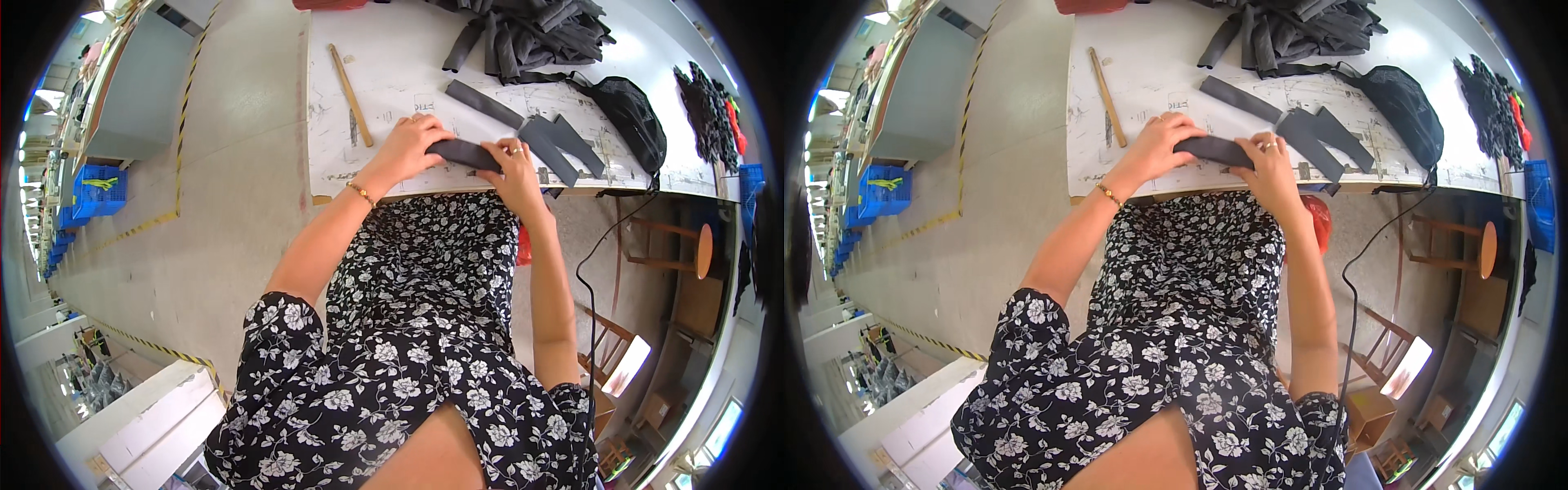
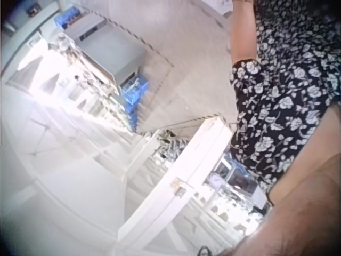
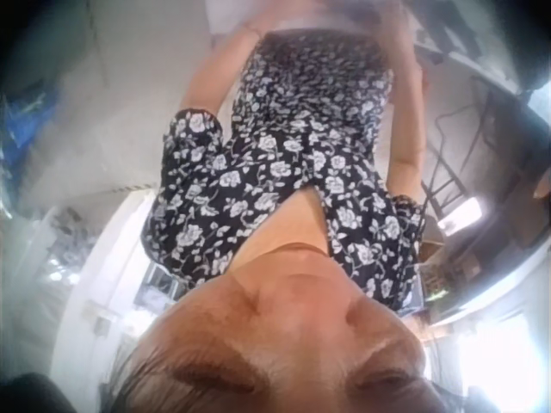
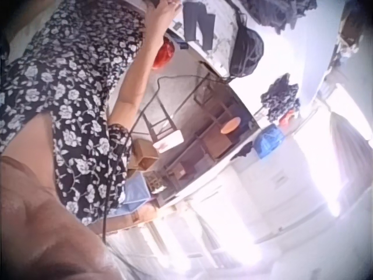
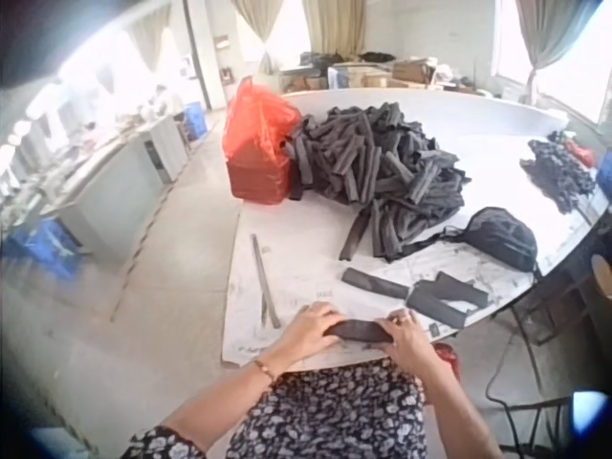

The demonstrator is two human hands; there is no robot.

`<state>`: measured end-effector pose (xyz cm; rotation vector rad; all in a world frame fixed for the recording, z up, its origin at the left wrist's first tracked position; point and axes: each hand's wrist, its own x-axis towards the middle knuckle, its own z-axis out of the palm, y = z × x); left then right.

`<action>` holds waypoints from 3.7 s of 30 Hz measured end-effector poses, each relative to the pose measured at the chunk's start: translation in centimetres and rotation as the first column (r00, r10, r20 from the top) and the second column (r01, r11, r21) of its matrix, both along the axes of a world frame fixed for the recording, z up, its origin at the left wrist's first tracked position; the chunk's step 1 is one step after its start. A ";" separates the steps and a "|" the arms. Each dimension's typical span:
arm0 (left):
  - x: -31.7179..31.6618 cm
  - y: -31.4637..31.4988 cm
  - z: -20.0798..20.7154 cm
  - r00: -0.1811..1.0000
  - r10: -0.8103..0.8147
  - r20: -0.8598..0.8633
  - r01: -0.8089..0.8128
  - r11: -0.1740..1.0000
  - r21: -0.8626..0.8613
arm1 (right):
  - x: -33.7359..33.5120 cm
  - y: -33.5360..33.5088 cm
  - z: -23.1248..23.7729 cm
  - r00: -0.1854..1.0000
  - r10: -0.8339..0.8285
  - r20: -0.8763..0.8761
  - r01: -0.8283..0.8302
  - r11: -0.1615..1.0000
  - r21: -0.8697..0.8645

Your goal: The person stands at a white workbench in a factory setting, repeatedly picking up dark gray fabric pieces. They fold and insert one piece into another, creating a nested assembly. The person handles the items one at a time, placing the finished units on the table.

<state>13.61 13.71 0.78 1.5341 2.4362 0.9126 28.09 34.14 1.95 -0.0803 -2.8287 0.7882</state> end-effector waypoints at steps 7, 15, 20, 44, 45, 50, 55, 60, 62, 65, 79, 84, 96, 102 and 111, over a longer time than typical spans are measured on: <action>-1.0 1.0 -1.9 0.998 0.055 -0.017 -0.052 0.992 0.117 | -1.4 -0.6 -2.0 0.990 -0.100 -0.097 0.130 0.918 0.375; 1.5 1.9 3.2 0.955 0.289 0.060 -0.295 0.932 0.208 | -5.8 3.2 -1.1 0.903 -0.371 -0.217 0.415 0.884 0.216; 4.2 4.6 2.3 0.205 0.068 0.976 -0.689 0.719 0.094 | -4.6 -0.7 1.7 0.889 -0.294 -0.352 0.363 0.920 0.148; 0.7 6.2 3.0 -0.191 -0.511 0.838 -0.810 0.565 0.160 | 1.5 6.9 0.8 0.866 -0.256 -0.430 0.393 0.879 0.270; 1.3 5.9 4.3 -0.164 -0.410 0.897 -0.826 0.554 0.102 | 1.0 6.1 2.2 0.806 -0.272 -0.526 0.404 0.902 0.154; 1.3 4.9 3.8 -0.040 -0.429 0.902 -0.687 0.668 0.287 | -2.3 -0.2 6.0 0.858 -0.107 -0.502 0.159 0.985 0.062; 2.2 5.1 5.3 0.023 -0.330 0.944 -0.798 0.563 0.216 | -2.9 -4.0 6.3 0.967 0.005 -0.253 -0.125 0.880 -0.459; 0.7 1.5 5.0 -0.015 -0.343 0.939 -0.759 0.615 0.213 | -2.3 -2.8 6.6 0.997 0.019 -0.081 -0.070 0.705 -0.705; -0.1 0.6 5.0 -0.012 -0.324 0.946 -0.774 0.602 0.196 | -1.4 -2.0 6.3 0.998 -0.003 -0.068 -0.047 0.691 -0.722; -0.7 0.3 4.6 -0.012 -0.224 0.974 -0.798 0.590 0.126 | -0.4 -1.5 5.7 0.998 -0.059 0.004 0.042 0.674 -0.738; -1.4 -0.4 4.3 -0.081 -0.274 0.958 -0.829 0.553 0.088 | 0.5 -3.9 8.9 0.992 -0.008 -0.125 -0.037 0.934 -0.354; -1.0 0.0 4.9 -0.129 -0.277 0.952 -0.806 0.589 0.062 | -0.9 -3.8 9.9 0.975 0.028 -0.222 -0.063 0.987 -0.150; -0.2 0.2 6.5 -0.112 -0.281 0.953 -0.738 0.665 0.110 | -1.4 -3.0 9.9 0.966 0.056 -0.253 -0.007 0.982 0.190; 1.8 1.7 7.8 0.041 -0.223 0.974 -0.790 0.590 0.168 | -1.7 -4.9 9.0 0.942 -0.001 -0.335 0.090 0.964 0.250; 2.7 2.4 8.9 0.188 -0.618 0.763 -0.659 0.497 0.565 | -1.0 -8.8 10.1 0.912 -0.065 -0.406 0.035 0.996 -0.080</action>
